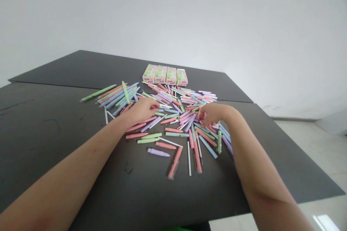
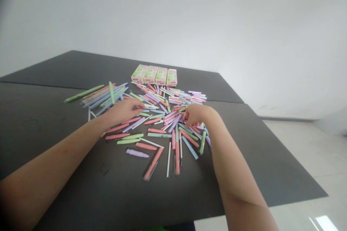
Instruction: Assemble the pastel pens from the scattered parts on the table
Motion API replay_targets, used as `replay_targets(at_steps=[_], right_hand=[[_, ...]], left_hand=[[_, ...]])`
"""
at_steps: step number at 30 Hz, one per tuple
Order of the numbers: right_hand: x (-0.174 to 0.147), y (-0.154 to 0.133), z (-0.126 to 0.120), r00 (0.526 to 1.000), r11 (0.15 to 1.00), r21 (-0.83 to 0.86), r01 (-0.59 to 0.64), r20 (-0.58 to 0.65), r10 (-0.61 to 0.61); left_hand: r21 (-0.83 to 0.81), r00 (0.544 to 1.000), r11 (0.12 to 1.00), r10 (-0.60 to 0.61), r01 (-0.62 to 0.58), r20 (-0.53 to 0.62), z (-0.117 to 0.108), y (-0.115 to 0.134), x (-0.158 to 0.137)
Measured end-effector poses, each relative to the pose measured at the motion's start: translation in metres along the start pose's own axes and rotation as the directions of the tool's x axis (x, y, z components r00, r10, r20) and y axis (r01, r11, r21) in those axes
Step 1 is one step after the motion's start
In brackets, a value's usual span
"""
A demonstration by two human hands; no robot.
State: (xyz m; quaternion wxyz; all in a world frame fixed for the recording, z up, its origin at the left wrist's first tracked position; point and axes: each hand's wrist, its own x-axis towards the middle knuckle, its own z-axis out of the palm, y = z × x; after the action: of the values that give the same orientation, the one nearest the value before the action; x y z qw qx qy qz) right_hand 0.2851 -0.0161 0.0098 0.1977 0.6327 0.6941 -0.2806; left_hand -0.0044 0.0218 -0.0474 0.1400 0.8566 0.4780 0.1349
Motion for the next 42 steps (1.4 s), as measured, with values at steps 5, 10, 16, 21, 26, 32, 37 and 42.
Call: replay_targets(at_steps=[5, 10, 16, 21, 26, 32, 37, 42], right_hand=[[0.003, -0.007, 0.002, 0.993, 0.987, -0.151, 0.058, -0.092, -0.072], [0.015, -0.013, 0.007, 0.944, 0.941, -0.322, 0.104, -0.266, -0.195], [0.015, -0.013, 0.006, 0.877, 0.964, -0.257, 0.071, -0.444, -0.183], [0.003, -0.02, 0.005, 0.93, 0.957, -0.234, 0.172, -0.283, -0.236], [0.015, -0.03, 0.018, 0.935, 0.933, -0.322, 0.163, -0.251, -0.25], [0.016, -0.03, 0.019, 0.918, 0.923, -0.317, 0.219, -0.252, -0.305], [0.002, -0.024, 0.005, 0.886, 0.949, -0.132, 0.287, -0.34, -0.316], [-0.002, -0.02, 0.0, 0.867, 0.945, 0.083, 0.317, -0.43, -0.253]], left_hand=[[0.007, 1.0, 1.0, 0.0, 0.0, 0.003, 0.001, 0.001, 0.0], [0.013, 1.0, 1.0, -0.007, 0.007, 0.006, -0.002, 0.004, -0.001], [0.008, 1.0, 1.0, -0.029, 0.029, 0.007, -0.004, 0.006, -0.002], [-0.017, 1.0, 1.0, 0.0, 0.0, -0.017, 0.0, 0.001, 0.0], [-0.036, 0.999, 0.999, 0.01, -0.011, -0.031, 0.001, 0.0, 0.0], [-0.043, 0.999, 0.999, 0.015, -0.016, -0.03, 0.0, 0.002, 0.0], [-0.047, 0.998, 0.998, 0.043, -0.046, -0.053, -0.001, 0.004, -0.001], [-0.033, 0.998, 0.999, 0.037, -0.038, -0.043, -0.002, 0.007, -0.001]])
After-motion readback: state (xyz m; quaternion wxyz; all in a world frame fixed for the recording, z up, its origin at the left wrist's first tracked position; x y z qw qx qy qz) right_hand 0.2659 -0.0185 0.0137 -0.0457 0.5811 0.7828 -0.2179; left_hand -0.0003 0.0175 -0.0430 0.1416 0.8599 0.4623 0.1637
